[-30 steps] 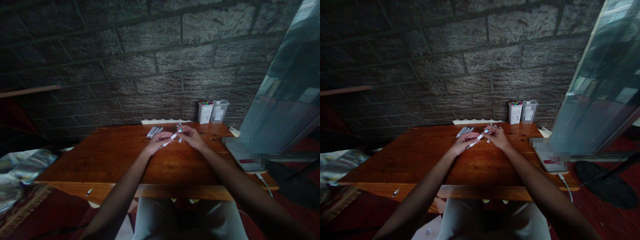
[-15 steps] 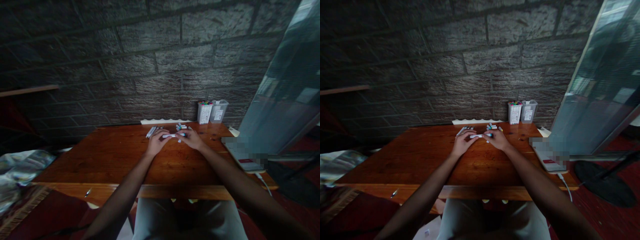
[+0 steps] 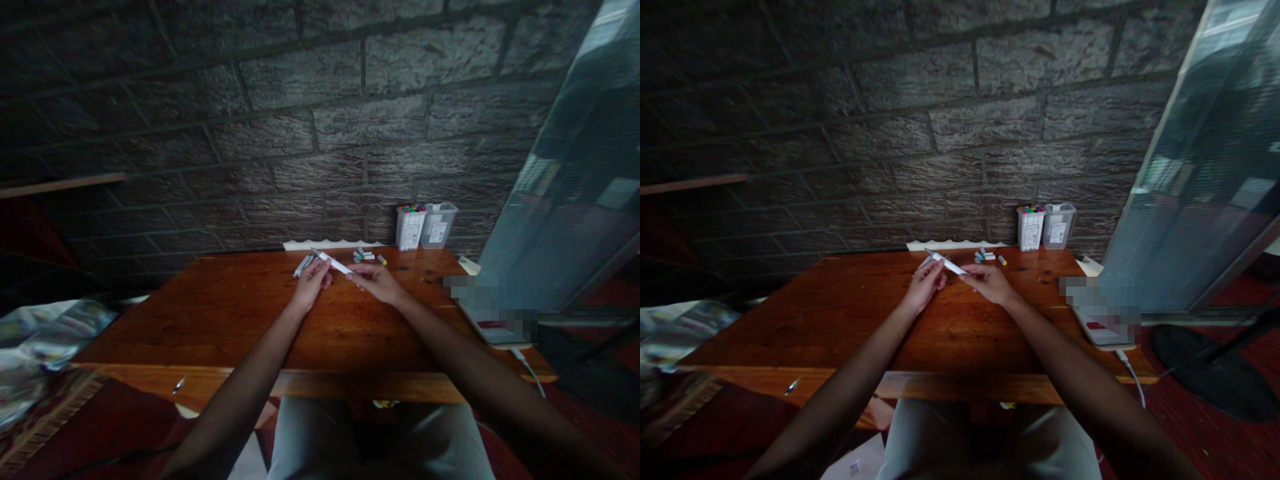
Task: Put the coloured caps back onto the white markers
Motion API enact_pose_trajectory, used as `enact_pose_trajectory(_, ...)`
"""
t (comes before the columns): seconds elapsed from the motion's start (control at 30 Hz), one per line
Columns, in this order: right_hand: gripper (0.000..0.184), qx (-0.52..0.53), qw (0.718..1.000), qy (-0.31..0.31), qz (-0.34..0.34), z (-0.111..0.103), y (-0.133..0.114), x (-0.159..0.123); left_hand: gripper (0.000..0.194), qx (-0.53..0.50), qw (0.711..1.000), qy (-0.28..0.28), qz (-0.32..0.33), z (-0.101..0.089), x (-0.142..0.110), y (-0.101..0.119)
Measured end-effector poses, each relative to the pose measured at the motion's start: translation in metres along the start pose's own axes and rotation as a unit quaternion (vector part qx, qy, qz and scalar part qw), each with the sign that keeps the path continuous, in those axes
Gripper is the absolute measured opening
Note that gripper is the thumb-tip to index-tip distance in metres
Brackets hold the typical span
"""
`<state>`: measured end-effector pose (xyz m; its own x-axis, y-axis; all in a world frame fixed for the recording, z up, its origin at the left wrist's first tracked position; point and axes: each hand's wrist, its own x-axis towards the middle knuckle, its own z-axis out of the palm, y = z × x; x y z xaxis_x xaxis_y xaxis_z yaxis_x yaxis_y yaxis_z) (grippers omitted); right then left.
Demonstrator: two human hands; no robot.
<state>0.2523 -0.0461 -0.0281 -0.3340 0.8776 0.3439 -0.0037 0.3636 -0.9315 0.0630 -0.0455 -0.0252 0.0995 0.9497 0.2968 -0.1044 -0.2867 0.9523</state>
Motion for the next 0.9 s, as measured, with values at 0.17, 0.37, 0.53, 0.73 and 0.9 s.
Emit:
enact_pose_trajectory(0.17, 0.030, 0.001, 1.000, 0.008, 0.000, -0.006, 0.013, 0.003, 0.039, -0.104, 0.991, 0.086, -0.018, -0.006, 0.007, -0.001)
enact_pose_trajectory(0.37, 0.033, 0.004, 0.994, 0.103, -0.027, -0.024, 0.014, 0.012, 0.040, -0.096, 0.985, 0.140, 0.028, -0.018, 0.008, 0.000)
enact_pose_trajectory(0.53, 0.043, 0.067, 0.989, 0.129, -0.012, -0.033, 0.006, 0.013, 0.035, 0.199, 0.973, 0.039, 0.107, -0.013, -0.002, -0.002)
enact_pose_trajectory(0.73, 0.043, 0.060, 0.994, 0.093, -0.023, -0.036, -0.003, 0.010, 0.031, 0.329, 0.927, -0.025, 0.177, -0.008, -0.007, -0.003)
enact_pose_trajectory(0.9, 0.042, 0.047, 0.996, 0.072, -0.023, -0.034, -0.001, 0.009, 0.031, 0.320, 0.930, -0.034, 0.177, -0.007, -0.009, -0.001)
